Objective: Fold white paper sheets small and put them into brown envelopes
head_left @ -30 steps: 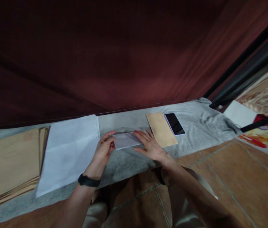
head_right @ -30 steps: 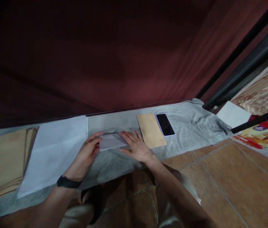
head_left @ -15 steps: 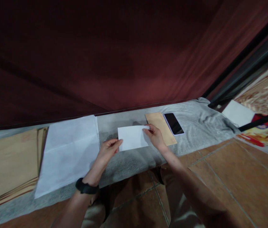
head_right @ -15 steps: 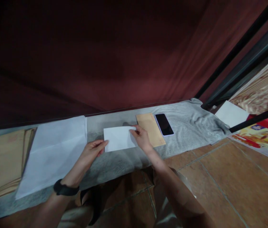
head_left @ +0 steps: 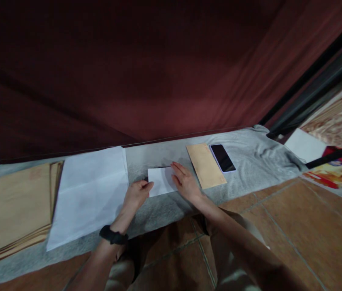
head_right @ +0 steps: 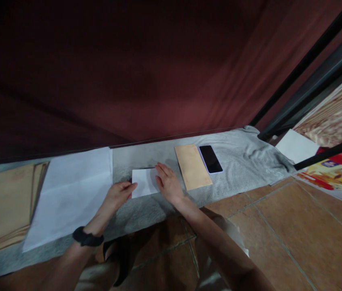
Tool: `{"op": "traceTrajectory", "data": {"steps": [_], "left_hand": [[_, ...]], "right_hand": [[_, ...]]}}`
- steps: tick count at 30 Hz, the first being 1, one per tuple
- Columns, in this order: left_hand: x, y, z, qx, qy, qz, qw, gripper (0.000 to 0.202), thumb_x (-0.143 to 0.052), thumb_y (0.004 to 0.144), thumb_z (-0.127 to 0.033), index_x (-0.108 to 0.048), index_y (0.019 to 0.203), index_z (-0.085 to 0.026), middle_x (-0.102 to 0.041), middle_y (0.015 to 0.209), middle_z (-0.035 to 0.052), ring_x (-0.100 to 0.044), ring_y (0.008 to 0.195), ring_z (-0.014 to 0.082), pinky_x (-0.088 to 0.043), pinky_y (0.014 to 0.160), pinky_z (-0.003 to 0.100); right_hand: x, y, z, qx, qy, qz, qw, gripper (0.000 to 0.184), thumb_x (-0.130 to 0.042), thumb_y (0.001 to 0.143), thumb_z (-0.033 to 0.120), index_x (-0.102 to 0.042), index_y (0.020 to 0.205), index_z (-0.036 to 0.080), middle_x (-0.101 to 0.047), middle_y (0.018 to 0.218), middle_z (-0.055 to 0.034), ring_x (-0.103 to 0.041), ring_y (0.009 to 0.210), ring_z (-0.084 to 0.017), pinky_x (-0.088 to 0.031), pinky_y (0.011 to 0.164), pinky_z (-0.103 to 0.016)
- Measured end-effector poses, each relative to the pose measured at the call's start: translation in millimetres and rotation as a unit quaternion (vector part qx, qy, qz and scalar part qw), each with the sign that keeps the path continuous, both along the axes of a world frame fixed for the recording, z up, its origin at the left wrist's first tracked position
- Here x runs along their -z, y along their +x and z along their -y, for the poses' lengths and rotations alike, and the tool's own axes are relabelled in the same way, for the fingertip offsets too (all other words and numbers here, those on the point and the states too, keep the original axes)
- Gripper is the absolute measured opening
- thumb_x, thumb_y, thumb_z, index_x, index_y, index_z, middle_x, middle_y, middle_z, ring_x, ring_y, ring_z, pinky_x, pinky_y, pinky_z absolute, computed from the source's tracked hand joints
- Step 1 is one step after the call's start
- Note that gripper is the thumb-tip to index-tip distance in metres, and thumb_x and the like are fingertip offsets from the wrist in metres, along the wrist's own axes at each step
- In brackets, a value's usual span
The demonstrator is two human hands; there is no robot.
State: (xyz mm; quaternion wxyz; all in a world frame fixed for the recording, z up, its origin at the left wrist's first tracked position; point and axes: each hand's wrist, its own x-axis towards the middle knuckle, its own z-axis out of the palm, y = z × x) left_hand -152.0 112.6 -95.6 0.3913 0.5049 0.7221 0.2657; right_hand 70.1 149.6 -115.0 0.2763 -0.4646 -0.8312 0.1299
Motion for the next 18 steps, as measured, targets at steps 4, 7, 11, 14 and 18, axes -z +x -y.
{"op": "traceTrajectory", "data": {"steps": [4,7,11,14,18], "left_hand": [[-1.2,-1.2,-2.5,-0.002,0.008,-0.049,0.999,0.037,-0.059,0.078,-0.047,-0.056,0.048,-0.025,-0.052,0.044,-0.0007,-0.048,0.046,0.0165,-0.029,0.051,0.028],[-2.4,-2.2,-3.5,-0.005,0.022,-0.083,0.996,0.031,-0.063,0.078,-0.043,-0.059,0.053,-0.025,-0.055,0.047,-0.0009,-0.050,0.049,0.0171,-0.029,0.053,0.028],[-3.7,2.8,-0.2,-0.030,0.036,-0.170,0.984,0.018,-0.063,0.082,-0.041,-0.065,0.072,-0.026,-0.063,0.061,0.0002,-0.058,0.059,0.0197,-0.036,0.057,0.028],[-2.0,15.9,2.3,-0.022,0.121,-0.247,0.961,0.026,-0.051,0.091,-0.038,-0.068,0.102,-0.021,-0.073,0.091,0.0091,-0.068,0.083,0.0252,-0.049,0.074,0.034],[11.1,42.4,4.6,0.102,0.225,-0.258,0.934,0.051,-0.037,0.099,-0.037,-0.056,0.137,-0.009,-0.057,0.144,0.0208,-0.051,0.137,0.0295,-0.039,0.114,0.043]], "right_hand": [[7.5,-14.5,13.9,-0.044,-0.006,0.077,0.996,0.048,-0.042,0.105,0.031,-0.048,0.151,0.018,-0.044,0.159,-0.0085,-0.041,0.147,-0.022,-0.034,0.122,-0.043],[12.2,-20.0,22.2,-0.042,0.001,0.124,0.991,0.051,-0.042,0.106,0.037,-0.046,0.152,0.016,-0.039,0.162,-0.0100,-0.036,0.150,-0.024,-0.030,0.124,-0.045],[14.3,-21.1,25.8,-0.027,0.007,0.145,0.989,0.053,-0.041,0.107,0.041,-0.044,0.154,0.016,-0.035,0.163,-0.0094,-0.033,0.151,-0.024,-0.027,0.125,-0.044],[15.1,-21.4,25.8,-0.020,0.009,0.146,0.989,0.054,-0.041,0.107,0.042,-0.042,0.155,0.018,-0.034,0.163,-0.0078,-0.033,0.151,-0.024,-0.026,0.125,-0.043],[17.2,-22.1,26.0,-0.021,0.014,0.146,0.989,0.053,-0.039,0.107,0.037,-0.039,0.156,0.016,-0.033,0.164,-0.0074,-0.033,0.151,-0.023,-0.025,0.126,-0.042]]}}
